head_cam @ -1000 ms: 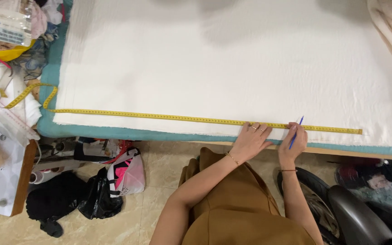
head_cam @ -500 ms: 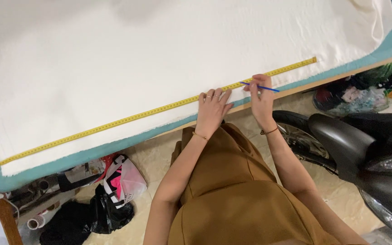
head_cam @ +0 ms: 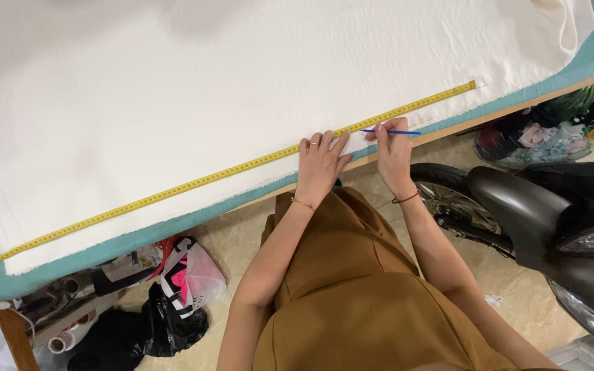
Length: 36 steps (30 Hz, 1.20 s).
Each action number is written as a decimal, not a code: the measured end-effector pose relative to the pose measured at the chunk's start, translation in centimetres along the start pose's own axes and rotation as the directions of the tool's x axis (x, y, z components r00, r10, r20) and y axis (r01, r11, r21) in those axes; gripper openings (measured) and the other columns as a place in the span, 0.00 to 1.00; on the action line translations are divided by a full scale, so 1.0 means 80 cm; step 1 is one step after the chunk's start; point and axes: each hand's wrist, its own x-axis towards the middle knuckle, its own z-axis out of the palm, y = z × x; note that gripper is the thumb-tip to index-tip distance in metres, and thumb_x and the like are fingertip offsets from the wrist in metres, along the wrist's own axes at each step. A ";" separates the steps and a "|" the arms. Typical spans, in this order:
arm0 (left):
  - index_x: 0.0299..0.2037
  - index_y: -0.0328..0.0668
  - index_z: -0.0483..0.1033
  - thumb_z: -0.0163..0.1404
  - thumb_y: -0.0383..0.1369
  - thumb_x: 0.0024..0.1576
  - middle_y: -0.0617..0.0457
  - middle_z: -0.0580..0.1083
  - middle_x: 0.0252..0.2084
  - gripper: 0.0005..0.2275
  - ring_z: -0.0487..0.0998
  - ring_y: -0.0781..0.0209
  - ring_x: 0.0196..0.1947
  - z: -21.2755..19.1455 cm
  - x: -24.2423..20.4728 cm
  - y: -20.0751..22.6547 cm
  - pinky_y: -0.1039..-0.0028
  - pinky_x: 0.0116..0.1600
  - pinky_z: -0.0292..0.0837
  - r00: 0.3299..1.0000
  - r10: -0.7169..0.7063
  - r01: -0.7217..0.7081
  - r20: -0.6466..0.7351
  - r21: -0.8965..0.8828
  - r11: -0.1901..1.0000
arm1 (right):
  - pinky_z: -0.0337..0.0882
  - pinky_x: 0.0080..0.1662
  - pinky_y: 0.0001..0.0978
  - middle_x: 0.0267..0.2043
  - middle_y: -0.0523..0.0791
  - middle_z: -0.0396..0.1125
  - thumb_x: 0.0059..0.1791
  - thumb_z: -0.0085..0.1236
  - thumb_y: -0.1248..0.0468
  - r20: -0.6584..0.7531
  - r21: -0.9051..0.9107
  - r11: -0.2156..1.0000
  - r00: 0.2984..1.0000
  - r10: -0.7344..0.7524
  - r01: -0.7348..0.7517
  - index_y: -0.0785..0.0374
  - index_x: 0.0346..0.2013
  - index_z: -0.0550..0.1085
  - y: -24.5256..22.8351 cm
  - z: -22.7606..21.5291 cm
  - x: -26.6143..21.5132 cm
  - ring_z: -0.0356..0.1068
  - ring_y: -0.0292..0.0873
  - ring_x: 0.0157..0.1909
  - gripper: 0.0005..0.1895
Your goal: Measuring and marking a large piece of white fabric on a table in an atelier using a metal ruler, tape measure, and marking pen.
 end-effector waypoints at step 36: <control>0.59 0.38 0.72 0.58 0.41 0.57 0.48 0.69 0.58 0.23 0.66 0.49 0.60 -0.017 -0.011 -0.005 0.56 0.66 0.59 0.998 -0.057 0.049 -0.026 -0.251 0.967 | 0.73 0.36 0.33 0.31 0.50 0.72 0.60 0.47 0.64 0.166 -0.168 0.986 0.986 0.010 0.018 0.69 0.42 0.64 -0.032 0.024 0.002 0.76 0.43 0.36 0.09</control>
